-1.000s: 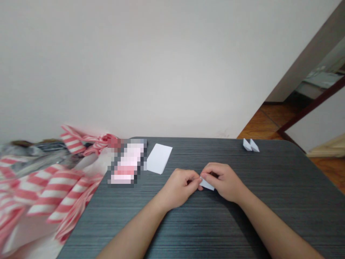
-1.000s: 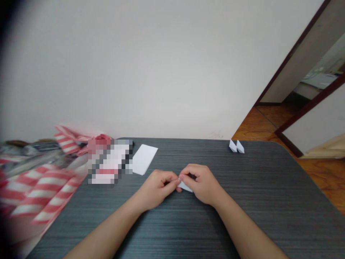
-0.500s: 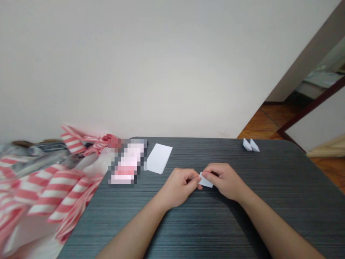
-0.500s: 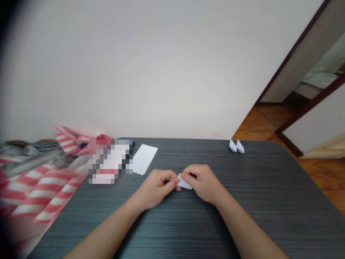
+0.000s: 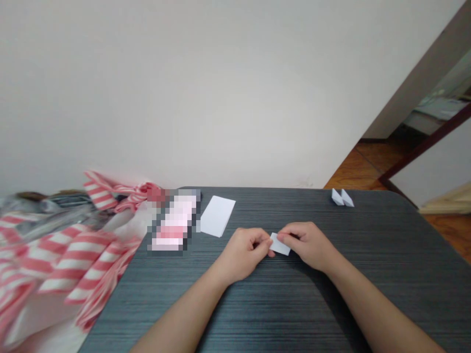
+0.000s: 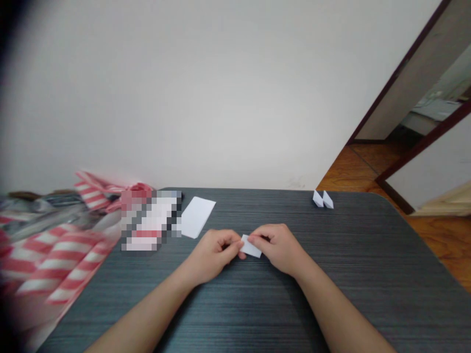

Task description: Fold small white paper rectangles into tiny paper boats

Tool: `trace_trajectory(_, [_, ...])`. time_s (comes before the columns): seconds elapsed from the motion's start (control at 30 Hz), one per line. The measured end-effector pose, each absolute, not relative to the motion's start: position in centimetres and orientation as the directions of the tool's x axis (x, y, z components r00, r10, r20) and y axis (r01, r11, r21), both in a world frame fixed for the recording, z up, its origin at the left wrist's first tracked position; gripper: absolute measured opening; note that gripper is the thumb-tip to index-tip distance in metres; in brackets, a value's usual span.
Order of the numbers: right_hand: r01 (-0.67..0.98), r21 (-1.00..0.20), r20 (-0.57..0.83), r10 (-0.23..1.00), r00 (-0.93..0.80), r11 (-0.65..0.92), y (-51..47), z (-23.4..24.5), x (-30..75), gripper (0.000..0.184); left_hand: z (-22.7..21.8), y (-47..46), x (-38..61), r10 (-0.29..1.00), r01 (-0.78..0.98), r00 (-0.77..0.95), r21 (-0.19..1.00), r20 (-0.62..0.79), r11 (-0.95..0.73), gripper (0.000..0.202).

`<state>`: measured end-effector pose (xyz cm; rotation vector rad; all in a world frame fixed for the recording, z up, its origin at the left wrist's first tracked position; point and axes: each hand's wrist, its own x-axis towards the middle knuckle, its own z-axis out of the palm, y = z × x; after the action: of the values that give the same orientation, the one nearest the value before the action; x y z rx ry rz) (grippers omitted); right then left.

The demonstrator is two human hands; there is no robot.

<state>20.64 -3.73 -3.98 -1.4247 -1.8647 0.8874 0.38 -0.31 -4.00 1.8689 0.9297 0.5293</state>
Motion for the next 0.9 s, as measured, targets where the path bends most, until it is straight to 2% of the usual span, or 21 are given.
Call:
trace_trajectory(0.57, [0.606,-0.793,-0.061,0.981,-0.184,0.065,-3.7,-4.2,21.5,0.028,-4.8,-0.2,0.4,0.800,0.361,0.598,0.910,-0.056,-0.206,0.030])
trace_trajectory(0.9, [0.607,-0.794,-0.088,0.982,-0.168,0.033,-3.6,-4.7,21.9,0.028,-5.1,-0.1,0.4,0.812,0.353,0.579,0.922,-0.080,-0.161,0.029])
